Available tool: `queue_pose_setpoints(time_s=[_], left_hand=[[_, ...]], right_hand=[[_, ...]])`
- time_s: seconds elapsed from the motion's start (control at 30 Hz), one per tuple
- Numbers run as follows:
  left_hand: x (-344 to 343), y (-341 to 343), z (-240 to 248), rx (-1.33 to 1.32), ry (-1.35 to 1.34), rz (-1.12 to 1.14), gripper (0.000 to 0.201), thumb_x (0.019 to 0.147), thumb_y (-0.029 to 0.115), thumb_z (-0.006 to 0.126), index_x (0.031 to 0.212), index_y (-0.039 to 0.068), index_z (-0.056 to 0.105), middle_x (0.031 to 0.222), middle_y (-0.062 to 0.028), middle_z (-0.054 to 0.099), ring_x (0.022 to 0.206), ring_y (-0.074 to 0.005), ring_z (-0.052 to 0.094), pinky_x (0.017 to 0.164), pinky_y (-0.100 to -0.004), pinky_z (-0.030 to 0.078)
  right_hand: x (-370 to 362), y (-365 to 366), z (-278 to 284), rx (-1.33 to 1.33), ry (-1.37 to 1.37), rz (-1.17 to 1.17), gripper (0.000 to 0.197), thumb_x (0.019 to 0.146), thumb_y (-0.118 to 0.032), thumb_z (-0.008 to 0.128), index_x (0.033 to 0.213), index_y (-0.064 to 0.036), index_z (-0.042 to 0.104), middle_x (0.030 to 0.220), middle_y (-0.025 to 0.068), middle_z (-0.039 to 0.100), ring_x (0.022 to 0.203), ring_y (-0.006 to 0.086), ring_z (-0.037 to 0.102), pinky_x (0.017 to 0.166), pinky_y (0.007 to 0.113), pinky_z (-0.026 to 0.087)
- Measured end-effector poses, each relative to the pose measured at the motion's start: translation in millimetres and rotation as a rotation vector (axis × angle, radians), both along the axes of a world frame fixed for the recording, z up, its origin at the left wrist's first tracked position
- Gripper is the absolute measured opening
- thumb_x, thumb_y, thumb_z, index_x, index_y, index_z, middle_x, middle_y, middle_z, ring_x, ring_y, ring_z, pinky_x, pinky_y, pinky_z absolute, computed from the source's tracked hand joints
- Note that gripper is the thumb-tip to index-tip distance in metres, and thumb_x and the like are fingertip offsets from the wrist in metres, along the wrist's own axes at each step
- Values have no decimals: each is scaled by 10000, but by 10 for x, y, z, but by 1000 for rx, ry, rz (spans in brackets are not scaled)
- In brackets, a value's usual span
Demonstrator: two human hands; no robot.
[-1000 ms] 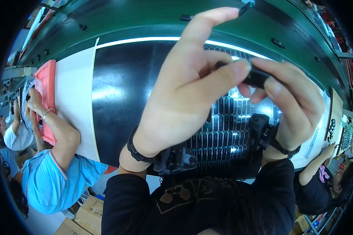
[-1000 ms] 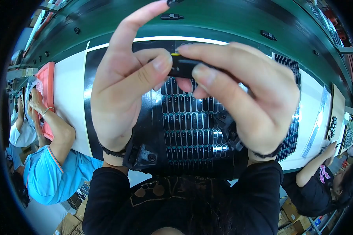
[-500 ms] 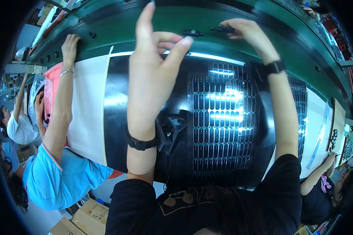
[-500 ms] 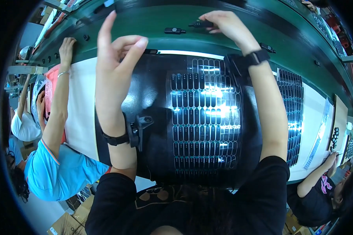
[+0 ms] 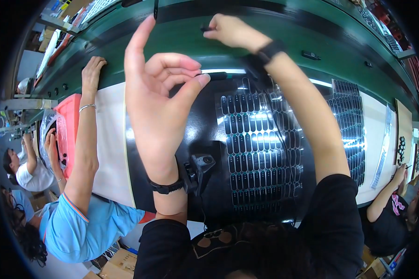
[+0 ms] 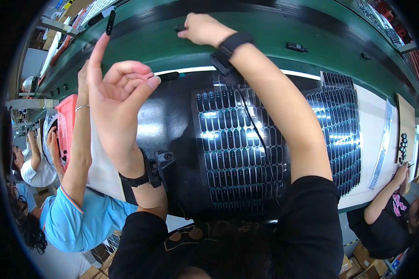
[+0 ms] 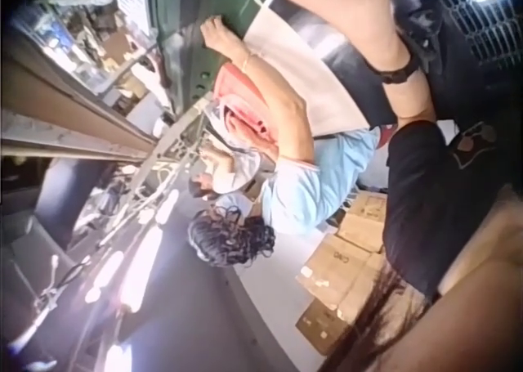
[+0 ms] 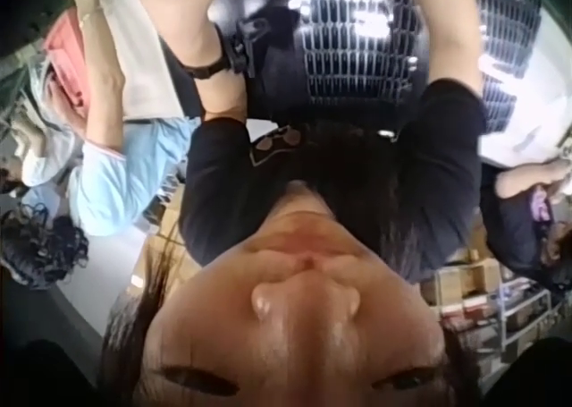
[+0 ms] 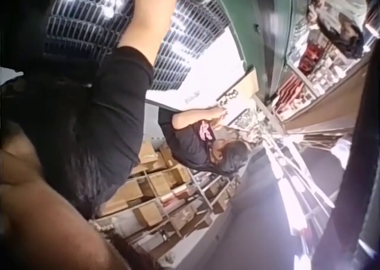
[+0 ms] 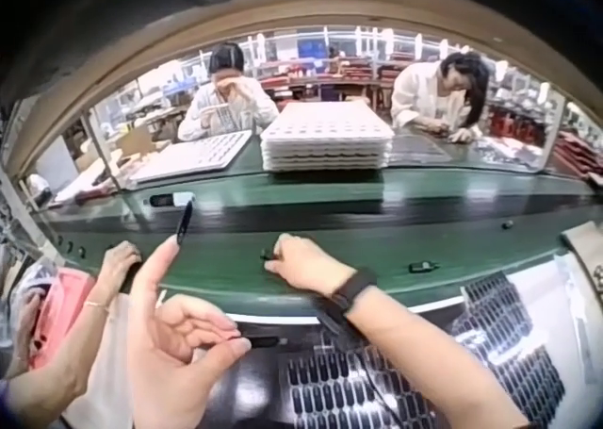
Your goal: The person peels a screen protector from a sheet, presses it onto a small electronic device, and smooths it by hand. They then place the device onto a conveyor belt and repeat the process.
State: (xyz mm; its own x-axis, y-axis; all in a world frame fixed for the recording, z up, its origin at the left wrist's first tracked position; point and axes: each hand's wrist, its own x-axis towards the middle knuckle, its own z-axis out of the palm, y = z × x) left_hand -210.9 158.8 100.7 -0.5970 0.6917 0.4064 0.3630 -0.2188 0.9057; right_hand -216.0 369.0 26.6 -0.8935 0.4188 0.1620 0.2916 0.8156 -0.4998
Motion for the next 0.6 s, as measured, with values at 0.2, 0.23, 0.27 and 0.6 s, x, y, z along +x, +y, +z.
queue_pose_setpoints(time_s=[0.2,0.23,0.27,0.6], left_hand=[[206,-55,204,93,-215,-115,796,603,-207,575,1280,-15,203,759,-105,534,694,-148,573,662,-247,509],[202,-76,211,90,-222,-108,796,603,-207,575,1280,-15,203,759,-105,534,694,-148,573,662,-247,509],[195,-99,214,100,-217,-127,796,601,-207,575,1279,-17,204,755,-103,532,691,-149,574,659,-249,510],[155,-106,233,62,-252,-238,768,616,-174,595,1273,-13,230,747,-96,526,670,-156,574,627,-229,496]], right_hand=[[1080,-695,491,-853,629,84,249,720,-55,636,942,10,545,807,91,604,716,131,599,615,220,480],[1183,-835,557,-858,691,57,257,684,-73,673,905,11,573,791,96,620,684,136,611,591,224,479],[1271,-926,618,-866,682,60,257,684,-73,673,905,11,573,791,96,620,684,136,611,591,224,479],[1518,-1110,786,-286,597,136,332,608,93,663,923,77,559,904,130,594,805,169,590,679,222,488]])
